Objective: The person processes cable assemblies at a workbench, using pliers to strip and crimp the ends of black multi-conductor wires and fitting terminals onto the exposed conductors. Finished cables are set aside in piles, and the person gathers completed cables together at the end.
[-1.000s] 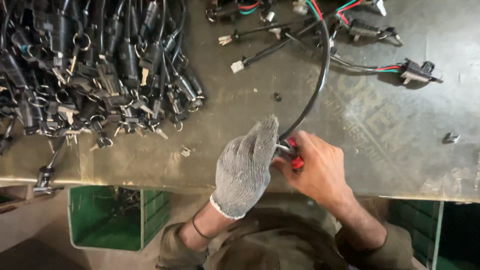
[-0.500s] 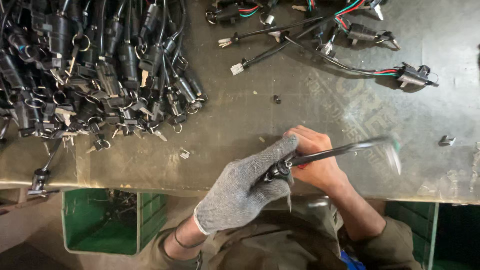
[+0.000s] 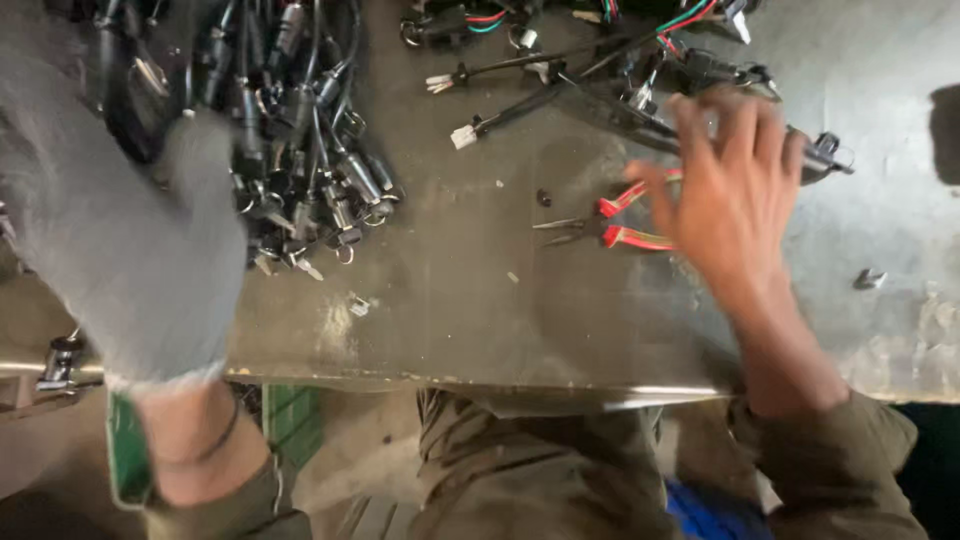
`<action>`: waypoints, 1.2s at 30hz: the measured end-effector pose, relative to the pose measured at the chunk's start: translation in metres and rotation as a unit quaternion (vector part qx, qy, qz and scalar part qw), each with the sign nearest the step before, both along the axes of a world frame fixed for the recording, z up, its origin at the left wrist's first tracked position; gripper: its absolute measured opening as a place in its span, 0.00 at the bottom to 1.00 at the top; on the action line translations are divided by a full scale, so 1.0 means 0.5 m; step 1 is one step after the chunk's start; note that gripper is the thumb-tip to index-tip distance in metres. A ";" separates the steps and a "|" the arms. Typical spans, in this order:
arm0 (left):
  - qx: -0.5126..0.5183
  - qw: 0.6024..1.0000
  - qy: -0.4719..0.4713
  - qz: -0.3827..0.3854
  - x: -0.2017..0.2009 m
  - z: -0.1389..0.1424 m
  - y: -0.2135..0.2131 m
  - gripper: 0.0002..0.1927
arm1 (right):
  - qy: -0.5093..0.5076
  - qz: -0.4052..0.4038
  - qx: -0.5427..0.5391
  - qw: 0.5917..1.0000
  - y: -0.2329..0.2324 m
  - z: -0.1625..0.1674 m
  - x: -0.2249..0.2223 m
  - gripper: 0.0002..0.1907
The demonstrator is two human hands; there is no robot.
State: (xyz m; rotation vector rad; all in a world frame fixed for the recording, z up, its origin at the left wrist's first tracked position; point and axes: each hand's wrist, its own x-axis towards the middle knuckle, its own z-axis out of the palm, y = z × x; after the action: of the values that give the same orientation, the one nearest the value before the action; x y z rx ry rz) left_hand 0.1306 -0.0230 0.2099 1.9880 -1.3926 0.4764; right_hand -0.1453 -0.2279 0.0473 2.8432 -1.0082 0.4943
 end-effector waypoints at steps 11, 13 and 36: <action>0.040 0.921 0.306 -0.239 -0.256 -0.264 -0.071 0.33 | -0.497 0.031 0.503 0.706 0.100 0.091 0.005 0.12; 0.073 0.874 0.380 -0.294 -0.282 -0.273 -0.084 0.23 | -0.570 0.090 0.534 0.618 0.133 0.105 0.013 0.12; 0.030 0.680 0.599 -0.421 -0.228 -0.323 -0.034 0.16 | -0.407 0.242 0.370 0.800 0.310 0.120 0.045 0.07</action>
State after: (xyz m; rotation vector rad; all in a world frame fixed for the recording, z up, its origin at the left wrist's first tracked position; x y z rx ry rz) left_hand 0.0165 -0.0401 0.0482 0.9560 -1.1400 -1.1272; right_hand -0.1229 -0.0728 0.1076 3.6599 -0.5490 1.8757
